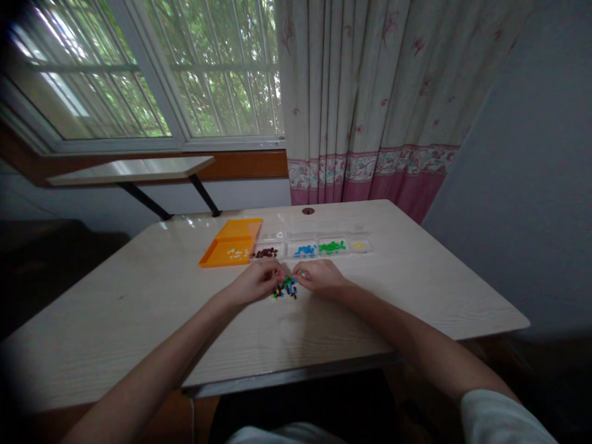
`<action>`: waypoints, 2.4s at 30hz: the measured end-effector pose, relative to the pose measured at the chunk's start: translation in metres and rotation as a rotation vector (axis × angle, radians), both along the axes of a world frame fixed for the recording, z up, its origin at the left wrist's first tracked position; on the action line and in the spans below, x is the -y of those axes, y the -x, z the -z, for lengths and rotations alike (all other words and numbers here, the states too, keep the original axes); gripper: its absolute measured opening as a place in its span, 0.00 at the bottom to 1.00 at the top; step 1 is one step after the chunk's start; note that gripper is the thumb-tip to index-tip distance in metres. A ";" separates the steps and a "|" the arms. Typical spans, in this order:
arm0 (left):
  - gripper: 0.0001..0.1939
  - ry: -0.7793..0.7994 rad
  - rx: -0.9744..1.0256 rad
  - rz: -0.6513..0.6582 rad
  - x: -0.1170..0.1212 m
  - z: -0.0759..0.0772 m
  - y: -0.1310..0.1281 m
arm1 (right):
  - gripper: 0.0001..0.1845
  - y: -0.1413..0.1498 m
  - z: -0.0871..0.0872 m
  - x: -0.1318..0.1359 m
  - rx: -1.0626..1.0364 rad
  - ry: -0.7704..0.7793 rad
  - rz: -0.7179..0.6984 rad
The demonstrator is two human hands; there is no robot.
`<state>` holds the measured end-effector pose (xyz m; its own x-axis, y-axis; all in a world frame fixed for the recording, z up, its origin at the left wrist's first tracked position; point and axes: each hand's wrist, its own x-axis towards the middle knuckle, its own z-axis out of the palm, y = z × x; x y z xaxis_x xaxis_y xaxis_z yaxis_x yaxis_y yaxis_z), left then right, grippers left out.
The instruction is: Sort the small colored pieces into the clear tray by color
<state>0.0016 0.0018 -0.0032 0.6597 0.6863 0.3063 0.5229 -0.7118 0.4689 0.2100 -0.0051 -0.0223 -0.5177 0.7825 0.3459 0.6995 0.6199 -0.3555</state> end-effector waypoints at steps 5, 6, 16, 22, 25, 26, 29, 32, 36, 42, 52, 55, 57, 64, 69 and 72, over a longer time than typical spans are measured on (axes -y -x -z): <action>0.09 -0.015 0.044 0.002 0.004 0.000 -0.005 | 0.09 0.002 0.005 0.000 -0.058 0.018 -0.026; 0.09 -0.019 0.049 -0.002 0.004 0.000 -0.005 | 0.09 0.003 0.005 0.000 -0.063 0.016 -0.029; 0.09 0.009 0.050 -0.008 0.004 -0.001 -0.005 | 0.10 0.005 0.005 0.001 -0.096 -0.007 -0.003; 0.09 0.007 0.063 -0.053 0.001 -0.002 -0.001 | 0.11 0.000 0.000 -0.001 -0.104 -0.055 -0.003; 0.09 -0.035 -0.002 -0.094 -0.003 -0.001 0.005 | 0.12 -0.004 -0.004 -0.003 -0.117 -0.100 0.043; 0.09 -0.050 -0.031 -0.096 -0.005 0.001 0.007 | 0.12 -0.005 -0.005 -0.003 -0.127 -0.118 0.060; 0.11 -0.073 -0.099 -0.060 -0.008 0.006 0.010 | 0.13 -0.008 -0.007 -0.003 -0.180 -0.169 0.081; 0.12 -0.074 -0.144 -0.010 -0.009 0.010 0.009 | 0.14 -0.008 -0.009 -0.003 -0.233 -0.223 0.081; 0.13 -0.073 -0.193 -0.003 -0.010 0.012 0.007 | 0.15 -0.008 -0.012 -0.001 -0.294 -0.351 0.087; 0.13 -0.067 -0.207 -0.016 -0.011 0.013 0.009 | 0.15 -0.009 -0.012 0.000 -0.327 -0.410 0.127; 0.12 -0.082 -0.221 -0.035 -0.011 0.011 0.009 | 0.15 -0.012 -0.011 -0.003 -0.287 -0.420 0.092; 0.12 -0.078 -0.224 -0.043 -0.011 0.012 0.008 | 0.16 -0.020 -0.014 -0.006 -0.221 -0.385 0.091; 0.12 -0.074 -0.226 -0.045 -0.011 0.011 0.008 | 0.16 -0.030 -0.019 -0.010 -0.164 -0.367 0.099; 0.12 -0.090 -0.251 -0.061 -0.010 0.009 0.009 | 0.13 -0.070 -0.025 -0.037 0.018 -0.216 0.360; 0.12 -0.095 -0.268 -0.081 -0.010 0.009 0.010 | 0.11 -0.077 -0.012 -0.048 0.063 -0.086 0.483; 0.11 -0.098 -0.263 -0.074 -0.010 0.010 0.011 | 0.12 -0.077 -0.009 -0.049 0.097 -0.056 0.511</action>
<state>-0.0092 0.0118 -0.0132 0.6747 0.7109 0.1985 0.6693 -0.7027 0.2416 0.2869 0.0436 -0.0137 -0.1061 0.9254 0.3637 0.9460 0.2067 -0.2498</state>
